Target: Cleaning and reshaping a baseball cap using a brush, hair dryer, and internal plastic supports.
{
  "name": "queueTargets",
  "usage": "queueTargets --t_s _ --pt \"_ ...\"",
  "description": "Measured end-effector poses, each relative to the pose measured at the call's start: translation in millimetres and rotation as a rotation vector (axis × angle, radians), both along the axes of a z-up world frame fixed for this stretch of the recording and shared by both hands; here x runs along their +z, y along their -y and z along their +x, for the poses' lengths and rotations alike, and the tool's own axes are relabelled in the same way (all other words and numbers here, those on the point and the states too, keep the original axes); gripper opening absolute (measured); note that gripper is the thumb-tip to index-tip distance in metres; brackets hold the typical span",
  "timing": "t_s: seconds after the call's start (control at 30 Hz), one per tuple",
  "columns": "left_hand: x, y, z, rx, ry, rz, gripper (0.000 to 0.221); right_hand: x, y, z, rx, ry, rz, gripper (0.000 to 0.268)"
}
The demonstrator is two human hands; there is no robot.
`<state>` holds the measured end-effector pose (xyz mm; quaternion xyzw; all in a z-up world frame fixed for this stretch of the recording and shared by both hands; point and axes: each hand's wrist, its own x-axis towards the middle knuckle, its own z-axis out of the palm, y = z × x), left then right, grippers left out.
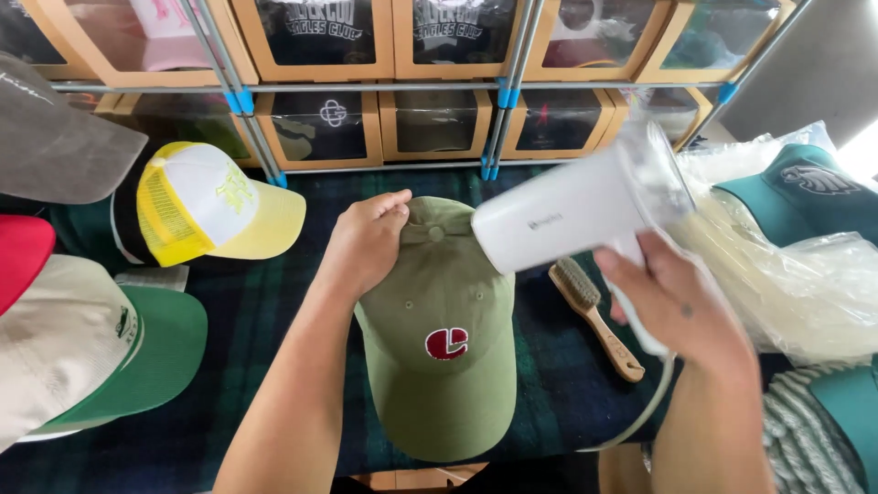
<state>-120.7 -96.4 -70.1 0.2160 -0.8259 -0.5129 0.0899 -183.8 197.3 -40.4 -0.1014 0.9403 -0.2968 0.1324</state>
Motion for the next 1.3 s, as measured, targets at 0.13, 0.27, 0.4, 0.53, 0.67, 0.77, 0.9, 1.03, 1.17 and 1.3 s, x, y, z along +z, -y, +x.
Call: queueTargets --t_s 0.13,0.27,0.4,0.53,0.67,0.77,0.9,1.03,1.17,1.3 --pt "8 0 2 0.042 0.063 0.056 0.049 59 42 -30 0.344 -0.151 0.080 0.066" --pt "-13 9 -10 0.024 0.014 -0.019 0.047 71 77 -83 0.428 -0.111 0.133 0.058" --pt "-21 13 -11 0.037 -0.075 -0.048 0.042 34 77 -140 0.470 0.128 -0.156 0.064" --pt "-28 12 -11 0.007 -0.132 -0.048 0.040 -55 55 -195 0.437 0.299 -0.256 0.057" --pt "-25 7 -8 0.020 -0.145 -0.045 0.040 -120 16 -190 0.345 0.520 -0.497 0.046" --pt "-26 10 -10 0.031 -0.149 -0.055 0.039 -150 -13 -166 0.238 0.572 -0.710 0.048" --pt "-33 11 -14 0.035 -0.157 -0.050 0.038 -148 -44 -102 0.013 0.426 -0.835 0.051" --pt "-34 14 -15 0.034 -0.164 -0.046 0.037 -98 -39 -42 -0.063 0.252 -0.824 0.042" --pt "-34 14 -13 0.030 -0.184 -0.067 0.037 -59 -15 -37 0.063 -0.050 -0.668 0.032" --pt "-37 16 -17 0.038 -0.189 -0.077 0.038 -51 -5 -31 0.098 -0.084 -0.716 0.032"
